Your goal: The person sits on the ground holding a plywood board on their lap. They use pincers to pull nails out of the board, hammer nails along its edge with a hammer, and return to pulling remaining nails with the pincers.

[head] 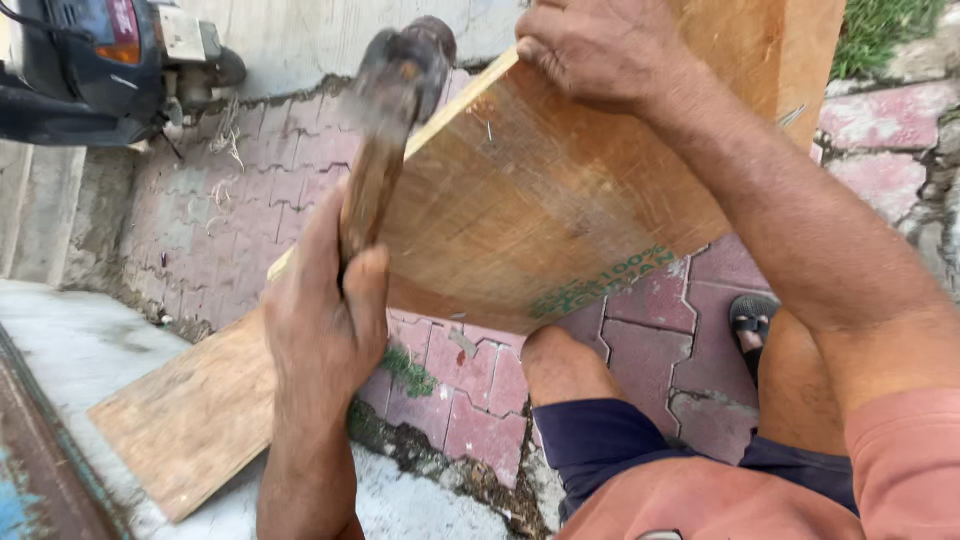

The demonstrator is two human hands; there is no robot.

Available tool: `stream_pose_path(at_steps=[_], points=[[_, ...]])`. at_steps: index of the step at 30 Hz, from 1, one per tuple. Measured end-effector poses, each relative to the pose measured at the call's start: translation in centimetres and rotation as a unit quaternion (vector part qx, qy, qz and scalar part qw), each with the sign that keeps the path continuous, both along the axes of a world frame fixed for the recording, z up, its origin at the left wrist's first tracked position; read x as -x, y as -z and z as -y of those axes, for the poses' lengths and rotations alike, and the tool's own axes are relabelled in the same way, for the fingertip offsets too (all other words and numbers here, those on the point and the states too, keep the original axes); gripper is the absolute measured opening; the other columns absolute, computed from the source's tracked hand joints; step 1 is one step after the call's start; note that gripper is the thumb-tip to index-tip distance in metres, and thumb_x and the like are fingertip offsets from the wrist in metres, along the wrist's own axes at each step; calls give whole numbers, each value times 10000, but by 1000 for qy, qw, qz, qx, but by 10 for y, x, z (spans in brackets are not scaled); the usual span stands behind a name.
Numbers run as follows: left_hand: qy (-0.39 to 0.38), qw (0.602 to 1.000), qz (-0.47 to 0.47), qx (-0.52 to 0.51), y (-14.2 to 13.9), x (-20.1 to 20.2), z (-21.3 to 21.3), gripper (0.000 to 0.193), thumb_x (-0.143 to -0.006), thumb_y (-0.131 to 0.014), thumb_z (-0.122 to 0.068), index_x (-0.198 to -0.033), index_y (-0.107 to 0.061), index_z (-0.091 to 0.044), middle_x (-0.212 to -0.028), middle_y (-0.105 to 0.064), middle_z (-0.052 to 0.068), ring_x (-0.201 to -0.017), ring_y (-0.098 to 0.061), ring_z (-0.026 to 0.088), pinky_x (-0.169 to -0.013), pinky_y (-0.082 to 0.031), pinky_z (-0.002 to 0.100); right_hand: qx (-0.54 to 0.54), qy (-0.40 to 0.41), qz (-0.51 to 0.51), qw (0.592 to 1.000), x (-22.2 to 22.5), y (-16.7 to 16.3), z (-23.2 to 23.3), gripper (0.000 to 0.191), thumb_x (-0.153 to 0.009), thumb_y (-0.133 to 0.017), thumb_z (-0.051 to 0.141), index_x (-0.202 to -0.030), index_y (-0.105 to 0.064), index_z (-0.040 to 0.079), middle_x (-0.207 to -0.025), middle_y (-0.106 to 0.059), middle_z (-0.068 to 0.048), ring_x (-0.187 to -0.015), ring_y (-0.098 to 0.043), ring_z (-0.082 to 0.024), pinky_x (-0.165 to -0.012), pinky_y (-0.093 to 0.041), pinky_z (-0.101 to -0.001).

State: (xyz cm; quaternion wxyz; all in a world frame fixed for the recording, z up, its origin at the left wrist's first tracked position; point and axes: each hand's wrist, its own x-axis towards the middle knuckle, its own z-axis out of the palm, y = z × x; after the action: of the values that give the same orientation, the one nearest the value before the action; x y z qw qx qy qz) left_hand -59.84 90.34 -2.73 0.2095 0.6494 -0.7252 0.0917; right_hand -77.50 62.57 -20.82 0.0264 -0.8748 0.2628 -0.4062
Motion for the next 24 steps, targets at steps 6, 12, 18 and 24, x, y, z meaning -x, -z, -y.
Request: stream_pose_path(at_steps=[6, 12, 18, 24], points=[[-91, 953, 185, -222, 14, 3, 27, 544, -1039, -606, -381, -1526, -509, -160, -921, -697, 146, -697, -698, 357, -608, -553, 492, 71, -5, 37, 997, 2, -8, 3, 204, -1086, -686, 313, -987, -726, 139, -956, -644, -33, -981, -652, -254, -799, -504, -425], [-2, 975, 214, -61, 5, 3, 21, 505, -1020, -607, -395, -1459, -590, -146, -905, -688, 132, -688, -681, 340, -599, -534, 479, 83, -23, 54, 995, 1, -11, 1, 190, -1070, -710, 302, -969, -717, 141, -963, -632, -40, -1003, -631, -254, -858, -498, -417], [74, 991, -55, 99, 51, -25, 1, 485, -1150, -480, -435, -1461, -539, -69, -905, -650, 45, -677, -628, 135, -597, -522, 290, 98, -15, 55, 994, 1, -2, 6, 158, -1062, -676, 299, -995, -713, 161, -1001, -624, -12, -1000, -608, -219, -932, -464, -420], [20, 789, -615, -6, 176, -27, -5, 531, -1080, -507, -478, -1347, -538, -20, -743, -555, 4, -528, -494, 73, -470, -409, 228, 119, 8, 22, 993, 4, -9, 1, 169, -1077, -673, 317, -989, -706, 177, -969, -597, 0, -1010, -588, -210, -1049, -412, -428]])
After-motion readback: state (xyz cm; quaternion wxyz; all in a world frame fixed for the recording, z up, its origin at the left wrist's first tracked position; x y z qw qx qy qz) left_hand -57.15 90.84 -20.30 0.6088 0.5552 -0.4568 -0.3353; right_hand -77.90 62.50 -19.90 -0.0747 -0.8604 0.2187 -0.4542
